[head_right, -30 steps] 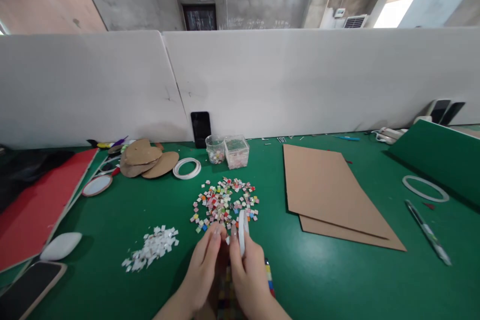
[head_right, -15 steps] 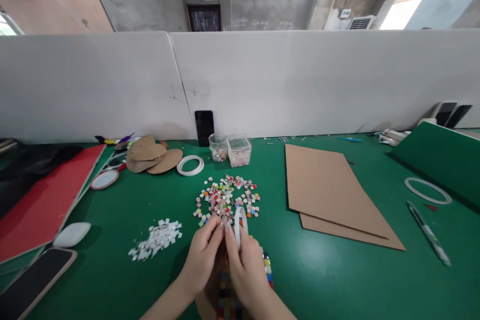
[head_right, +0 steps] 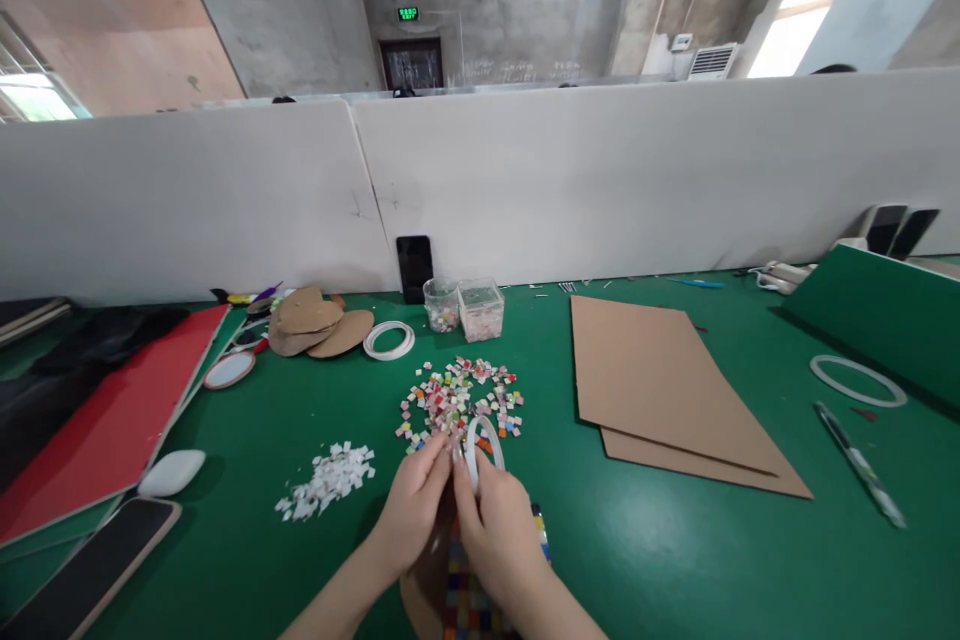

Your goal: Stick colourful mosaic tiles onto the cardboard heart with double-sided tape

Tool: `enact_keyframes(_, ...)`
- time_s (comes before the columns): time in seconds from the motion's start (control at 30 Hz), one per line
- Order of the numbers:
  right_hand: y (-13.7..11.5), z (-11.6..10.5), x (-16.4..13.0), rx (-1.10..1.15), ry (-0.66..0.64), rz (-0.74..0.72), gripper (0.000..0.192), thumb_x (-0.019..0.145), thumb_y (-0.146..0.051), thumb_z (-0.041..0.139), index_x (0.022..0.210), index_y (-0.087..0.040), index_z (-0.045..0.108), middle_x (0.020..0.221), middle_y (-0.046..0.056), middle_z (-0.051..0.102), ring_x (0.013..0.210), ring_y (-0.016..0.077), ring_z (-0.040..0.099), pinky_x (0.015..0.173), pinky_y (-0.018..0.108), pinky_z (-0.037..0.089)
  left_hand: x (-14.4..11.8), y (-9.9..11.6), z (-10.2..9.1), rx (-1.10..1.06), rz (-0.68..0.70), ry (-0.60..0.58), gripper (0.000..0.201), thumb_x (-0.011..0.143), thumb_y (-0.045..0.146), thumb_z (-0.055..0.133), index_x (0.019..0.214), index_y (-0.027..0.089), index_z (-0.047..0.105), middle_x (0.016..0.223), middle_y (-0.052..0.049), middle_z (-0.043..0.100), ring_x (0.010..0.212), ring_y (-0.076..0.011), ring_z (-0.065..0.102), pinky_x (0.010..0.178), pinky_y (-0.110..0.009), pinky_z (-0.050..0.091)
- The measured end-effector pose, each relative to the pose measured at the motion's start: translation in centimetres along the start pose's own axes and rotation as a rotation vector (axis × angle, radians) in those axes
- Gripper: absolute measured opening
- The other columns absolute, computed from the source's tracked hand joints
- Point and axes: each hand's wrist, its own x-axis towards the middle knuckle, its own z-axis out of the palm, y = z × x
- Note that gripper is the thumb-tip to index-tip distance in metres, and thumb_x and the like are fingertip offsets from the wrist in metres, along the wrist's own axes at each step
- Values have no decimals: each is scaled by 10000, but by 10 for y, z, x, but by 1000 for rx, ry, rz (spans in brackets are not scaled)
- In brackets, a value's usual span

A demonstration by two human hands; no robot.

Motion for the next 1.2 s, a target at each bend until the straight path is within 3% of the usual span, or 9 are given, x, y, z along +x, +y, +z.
enact_keyframes(0.17, 3, 2, 2, 103, 43, 52, 387, 900, -398, 290, 927, -132, 569, 639, 48, 600, 538, 165, 531, 496, 238, 390, 3, 0, 0, -191, -95, 35, 235, 852, 362, 421, 730, 182, 510, 714, -1, 538, 704, -137, 518, 633, -217, 414)
enact_keyframes(0.33, 4, 4, 4, 200, 35, 79, 383, 897, -426, 294, 866, -132, 538, 528, -15, 492, 440, 118, 414, 426, 216, 321, 10, 6, -9, -254, -133, 77, 270, 823, 412, 452, 680, 183, 450, 565, 54, 485, 387, -63, 419, 408, -188, 344)
enact_keyframes(0.43, 4, 5, 3, 162, 38, 68, 367, 894, -427, 309, 838, -141, 531, 484, -49, 401, 419, 107, 354, 402, 212, 276, 12, 15, -23, -232, -72, 103, 281, 814, 416, 471, 673, 174, 449, 619, 33, 557, 354, -42, 415, 395, -182, 347)
enact_keyframes(0.57, 2, 4, 0, 86, 89, -15, 333, 893, -394, 331, 799, -152, 539, 533, -23, 442, 477, 119, 401, 446, 216, 310, 7, 19, -53, -142, -69, 224, 260, 761, 394, 567, 681, 170, 462, 611, 27, 581, 381, -45, 411, 398, -173, 357)
enact_keyframes(0.67, 2, 3, -2, 65, 78, -27, 329, 895, -385, 325, 743, -168, 519, 510, -30, 424, 448, 114, 387, 429, 219, 295, -5, 9, -82, -35, -139, 304, 258, 752, 390, 574, 662, 177, 460, 478, 61, 504, 361, -57, 375, 381, -174, 322)
enact_keyframes(0.87, 3, 3, -4, 52, 81, -32, 310, 893, -383, 338, 711, -185, 493, 470, -48, 387, 396, 106, 371, 396, 219, 261, -24, -14, -131, 492, -99, 365, 417, 824, 445, 411, 512, 200, 282, 417, 76, 266, 389, -72, 301, 422, -201, 259)
enact_keyframes(0.97, 5, 5, -4, 42, 55, -47, 306, 892, -376, 340, 713, -183, 496, 458, -52, 385, 383, 105, 372, 396, 221, 257, -28, -14, -140, 654, -34, 311, 406, 816, 420, 444, 539, 196, 249, 489, 72, 220, 447, -78, 275, 457, -206, 238)
enact_keyframes(1.13, 4, 4, -5, 20, 55, -73, 304, 891, -362, 348, 734, -168, 522, 481, -45, 397, 411, 103, 387, 414, 221, 251, -31, -9, -140, 655, -18, 204, 216, 806, 370, 464, 684, 213, 381, 580, 65, 389, 519, -96, 379, 497, -195, 290)
enact_keyframes(1.2, 2, 3, -5, 13, 81, -84, 314, 889, -367, 352, 778, -151, 551, 478, -48, 390, 409, 103, 381, 416, 223, 256, -32, -9, -141, 681, -7, 202, 231, 817, 373, 445, 664, 210, 384, 570, 63, 400, 518, -99, 386, 504, -199, 288)
